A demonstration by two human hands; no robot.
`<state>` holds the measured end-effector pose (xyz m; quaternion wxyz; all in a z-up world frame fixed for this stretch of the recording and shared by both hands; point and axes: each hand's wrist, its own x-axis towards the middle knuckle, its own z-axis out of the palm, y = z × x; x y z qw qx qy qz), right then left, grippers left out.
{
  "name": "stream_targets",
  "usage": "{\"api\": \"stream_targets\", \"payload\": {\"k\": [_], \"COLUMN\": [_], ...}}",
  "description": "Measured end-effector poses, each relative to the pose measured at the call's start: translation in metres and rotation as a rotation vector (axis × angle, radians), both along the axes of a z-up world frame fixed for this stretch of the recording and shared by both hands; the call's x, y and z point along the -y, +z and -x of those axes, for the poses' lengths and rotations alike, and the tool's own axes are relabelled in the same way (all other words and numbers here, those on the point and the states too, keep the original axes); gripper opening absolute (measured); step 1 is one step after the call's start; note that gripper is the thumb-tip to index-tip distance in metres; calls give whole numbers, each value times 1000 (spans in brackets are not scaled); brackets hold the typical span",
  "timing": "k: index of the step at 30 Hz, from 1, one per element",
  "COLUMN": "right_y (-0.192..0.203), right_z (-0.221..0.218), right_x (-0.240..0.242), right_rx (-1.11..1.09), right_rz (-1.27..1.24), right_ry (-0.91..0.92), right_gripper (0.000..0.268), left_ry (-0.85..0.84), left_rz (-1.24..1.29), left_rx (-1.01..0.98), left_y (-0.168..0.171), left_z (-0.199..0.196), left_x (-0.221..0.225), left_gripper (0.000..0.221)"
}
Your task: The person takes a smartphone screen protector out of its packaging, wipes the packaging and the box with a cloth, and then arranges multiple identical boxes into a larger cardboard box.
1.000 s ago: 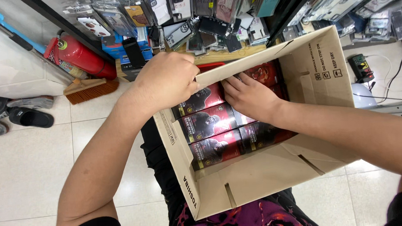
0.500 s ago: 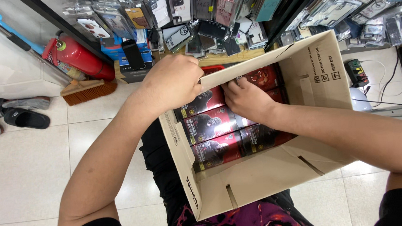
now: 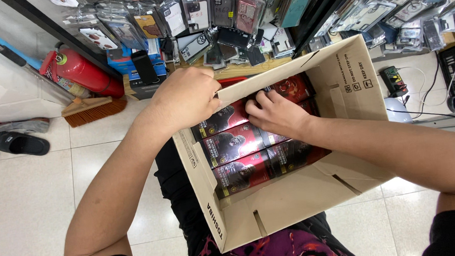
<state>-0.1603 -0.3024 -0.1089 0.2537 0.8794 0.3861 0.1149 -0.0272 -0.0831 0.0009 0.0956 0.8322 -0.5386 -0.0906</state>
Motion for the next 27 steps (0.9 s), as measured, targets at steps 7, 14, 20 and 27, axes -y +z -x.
{"api": "stream_targets", "payload": {"k": [7, 14, 20, 27], "right_y": [-15, -44, -59, 40], "right_z": [34, 21, -12, 12], "right_x": [-22, 0, 5, -12], "right_rx": [116, 154, 211, -190], "right_rz": [-252, -138, -208, -8], "right_ry": [128, 62, 145, -56], "right_gripper": [15, 14, 17, 75], "left_ry": [58, 49, 18, 35], "left_rz": [-4, 15, 37, 67], "left_rx": [-49, -29, 17, -23], "left_y": [-11, -14, -15, -14], "left_z": [-9, -8, -1, 0], "left_x": [-4, -7, -5, -15], "left_gripper": [23, 22, 21, 19]}}
